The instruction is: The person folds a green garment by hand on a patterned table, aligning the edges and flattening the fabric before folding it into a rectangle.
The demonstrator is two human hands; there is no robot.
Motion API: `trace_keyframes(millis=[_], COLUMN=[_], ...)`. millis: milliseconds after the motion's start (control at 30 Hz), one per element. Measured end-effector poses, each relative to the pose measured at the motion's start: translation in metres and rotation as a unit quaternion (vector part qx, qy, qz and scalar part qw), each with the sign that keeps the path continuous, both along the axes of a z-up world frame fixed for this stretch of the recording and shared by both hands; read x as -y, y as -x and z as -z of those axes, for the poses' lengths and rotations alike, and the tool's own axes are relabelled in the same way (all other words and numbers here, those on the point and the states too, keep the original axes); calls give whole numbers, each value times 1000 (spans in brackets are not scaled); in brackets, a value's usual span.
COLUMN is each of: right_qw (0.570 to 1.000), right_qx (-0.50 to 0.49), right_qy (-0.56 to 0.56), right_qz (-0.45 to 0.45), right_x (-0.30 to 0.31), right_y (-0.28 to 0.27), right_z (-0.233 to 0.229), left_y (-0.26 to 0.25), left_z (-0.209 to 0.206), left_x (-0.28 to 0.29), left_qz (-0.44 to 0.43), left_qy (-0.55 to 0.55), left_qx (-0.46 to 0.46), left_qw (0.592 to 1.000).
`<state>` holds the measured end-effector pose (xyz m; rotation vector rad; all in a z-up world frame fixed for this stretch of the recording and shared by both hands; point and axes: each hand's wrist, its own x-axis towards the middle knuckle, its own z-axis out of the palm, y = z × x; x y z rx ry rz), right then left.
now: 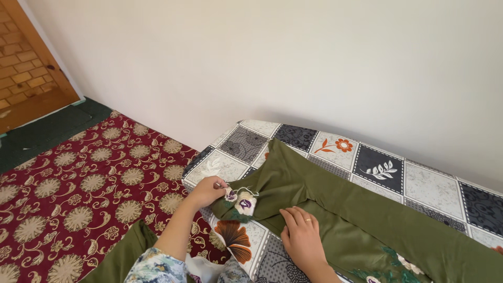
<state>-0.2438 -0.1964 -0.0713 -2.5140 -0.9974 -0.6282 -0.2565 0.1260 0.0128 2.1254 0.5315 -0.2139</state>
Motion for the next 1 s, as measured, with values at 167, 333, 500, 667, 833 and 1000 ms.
trace_keyframes(millis=[167, 333, 500, 667, 833, 1000], right_qw=[996, 912, 798, 791, 846, 874], right_qx=[-76, -377, -572, -573, -496, -429], right_qy=[-45, -162, -166, -133, -95, -120], right_qz=[-10, -19, -94, -171, -174, -196], right_x=[-20, -62, -96, -115, -125, -122], right_y=[14, 25, 33, 59, 70, 49], right_z=[-18, -69, -95, -103, -94, -81], left_y=[18, 20, 22, 35, 31, 26], left_z=[-9, 2, 14, 2, 0, -21], left_x=[9, 4, -15, -16, -10, 11], left_qz=[-56, -179, -160, -95, -73, -124], left_qy=[72, 300, 467, 469, 464, 459], left_qx=[55, 119, 219, 181, 191, 210], left_qw=[994, 929, 842, 859, 862, 855])
